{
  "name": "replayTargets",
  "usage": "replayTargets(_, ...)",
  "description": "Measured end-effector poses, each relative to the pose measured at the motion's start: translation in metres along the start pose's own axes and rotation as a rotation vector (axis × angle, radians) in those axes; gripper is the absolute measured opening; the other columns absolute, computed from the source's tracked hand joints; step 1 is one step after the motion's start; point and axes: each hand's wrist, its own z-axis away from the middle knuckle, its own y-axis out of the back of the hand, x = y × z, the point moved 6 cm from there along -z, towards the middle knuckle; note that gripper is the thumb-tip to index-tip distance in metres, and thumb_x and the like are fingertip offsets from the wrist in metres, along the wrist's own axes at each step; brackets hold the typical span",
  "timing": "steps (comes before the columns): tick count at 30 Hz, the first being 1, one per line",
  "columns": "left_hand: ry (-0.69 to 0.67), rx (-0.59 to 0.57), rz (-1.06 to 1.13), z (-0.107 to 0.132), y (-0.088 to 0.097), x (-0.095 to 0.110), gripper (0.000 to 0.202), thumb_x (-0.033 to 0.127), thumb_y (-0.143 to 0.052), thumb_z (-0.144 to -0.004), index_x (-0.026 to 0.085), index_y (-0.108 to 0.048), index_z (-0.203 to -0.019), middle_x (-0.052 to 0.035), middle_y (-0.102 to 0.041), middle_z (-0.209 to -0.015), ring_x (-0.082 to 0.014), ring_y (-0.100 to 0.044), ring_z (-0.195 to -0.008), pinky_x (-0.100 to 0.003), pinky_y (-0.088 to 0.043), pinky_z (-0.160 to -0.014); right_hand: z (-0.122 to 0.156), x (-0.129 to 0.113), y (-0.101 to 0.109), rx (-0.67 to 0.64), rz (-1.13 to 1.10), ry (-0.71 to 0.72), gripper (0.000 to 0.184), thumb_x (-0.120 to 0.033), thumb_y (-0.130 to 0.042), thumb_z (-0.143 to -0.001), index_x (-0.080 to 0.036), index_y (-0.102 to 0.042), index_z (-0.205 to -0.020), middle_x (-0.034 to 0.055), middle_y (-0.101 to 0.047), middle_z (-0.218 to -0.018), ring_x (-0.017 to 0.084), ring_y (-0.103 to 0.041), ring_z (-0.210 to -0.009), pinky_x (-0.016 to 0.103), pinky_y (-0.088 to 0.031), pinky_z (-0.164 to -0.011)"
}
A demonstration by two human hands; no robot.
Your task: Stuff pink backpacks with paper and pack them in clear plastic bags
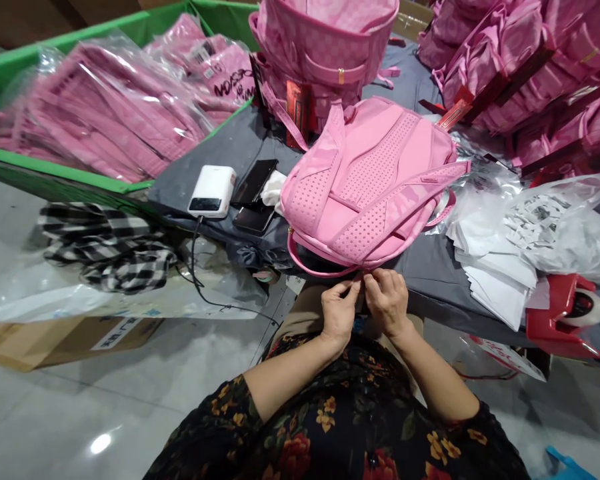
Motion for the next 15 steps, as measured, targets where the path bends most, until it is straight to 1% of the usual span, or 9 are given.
replayTargets(1,-0.004,-0.008,0.000,0.000,-0.001,0.001,0.026,0.039,-0.084,-0.061,0.014,-0.076,-0.064,-0.0014,-0.070,-0.065,-0.0124,-0.056,-0.064,-0.023,-0.049,-0.065,0.002,-0.001,0.000,-0.047,-0.017,0.012,0.015,-0.017,-0.054,-0.096,-0.020,-0.068,-0.102,0.0093,-0.065,-0.096,0.020,-0.053,-0.087,0.034,-0.037,-0.076)
replayTargets(3,0.023,-0.014,0.021,0.001,-0.004,0.004,0.028,0.040,-0.087,-0.059,0.014,-0.075,-0.063,-0.0008,-0.069,-0.062,-0.0117,-0.055,-0.059,-0.023,-0.048,-0.060,0.006,-0.001,-0.001,-0.126,-0.046,0.002,0.021,-0.024,-0.056,-0.095,-0.018,-0.068,-0.112,0.0133,-0.066,-0.106,0.023,-0.053,-0.096,0.036,-0.038,-0.080)
replayTargets(5,0.057,-0.042,0.024,0.006,-0.005,0.009,0.028,0.040,-0.088,-0.059,0.015,-0.077,-0.067,-0.0010,-0.070,-0.062,-0.0117,-0.056,-0.056,-0.023,-0.048,-0.057,0.008,0.001,-0.002,-0.163,-0.063,-0.041,0.023,-0.027,-0.058,-0.095,-0.019,-0.069,-0.113,0.0143,-0.066,-0.110,0.025,-0.053,-0.101,0.037,-0.037,-0.080)
replayTargets(7,0.034,-0.094,-0.019,0.014,-0.003,0.019,0.028,0.036,-0.088,-0.060,0.016,-0.081,-0.078,-0.0036,-0.075,-0.073,-0.0148,-0.063,-0.064,-0.025,-0.053,-0.065,0.008,0.004,-0.002,-0.154,-0.080,-0.085,0.017,-0.025,-0.057,-0.096,-0.022,-0.071,-0.106,0.0119,-0.068,-0.106,0.024,-0.054,-0.098,0.037,-0.035,-0.078)
replayTargets(8,0.004,-0.115,-0.047,0.018,0.000,0.024,0.029,0.034,-0.088,-0.062,0.017,-0.082,-0.084,-0.0054,-0.077,-0.082,-0.0171,-0.068,-0.074,-0.027,-0.055,-0.074,0.007,0.005,-0.002,-0.140,-0.095,-0.109,0.015,-0.023,-0.057,-0.097,-0.022,-0.071,-0.101,0.0102,-0.069,-0.102,0.023,-0.055,-0.096,0.036,-0.035,-0.078)
replayTargets(10,-0.031,-0.126,-0.063,0.020,0.008,0.028,0.031,0.033,-0.087,-0.065,0.018,-0.082,-0.092,-0.0073,-0.079,-0.094,-0.0200,-0.071,-0.090,-0.029,-0.055,-0.090,0.006,0.010,-0.002,-0.113,-0.152,-0.176,0.014,-0.021,-0.058,-0.098,-0.023,-0.071,-0.095,0.0072,-0.070,-0.094,0.020,-0.055,-0.091,0.035,-0.035,-0.077)
replayTargets(11,-0.019,-0.121,-0.038,0.018,0.012,0.025,0.031,0.034,-0.088,-0.066,0.018,-0.082,-0.093,-0.0071,-0.079,-0.096,-0.0202,-0.071,-0.094,-0.030,-0.054,-0.094,0.005,0.013,-0.002,-0.102,-0.197,-0.221,0.014,-0.021,-0.059,-0.098,-0.023,-0.071,-0.092,0.0061,-0.070,-0.091,0.019,-0.056,-0.088,0.034,-0.036,-0.077)
replayTargets(13,0.051,-0.127,0.061,0.009,0.014,0.011,0.035,0.037,-0.089,-0.065,0.019,-0.080,-0.093,-0.0057,-0.078,-0.098,-0.0197,-0.071,-0.097,-0.032,-0.052,-0.100,0.004,0.018,-0.004,-0.087,-0.334,-0.344,0.010,-0.022,-0.063,-0.096,-0.022,-0.071,-0.089,0.0043,-0.069,-0.086,0.019,-0.056,-0.085,0.033,-0.039,-0.076)
replayTargets(15,0.135,-0.165,0.167,-0.003,0.007,-0.007,0.040,0.041,-0.091,-0.061,0.018,-0.078,-0.092,-0.0047,-0.078,-0.099,-0.0199,-0.070,-0.103,-0.033,-0.050,-0.104,0.005,0.023,-0.007,-0.086,-0.522,-0.486,0.006,-0.022,-0.067,-0.093,-0.021,-0.070,-0.087,0.0027,-0.070,-0.083,0.018,-0.058,-0.084,0.032,-0.042,-0.077)
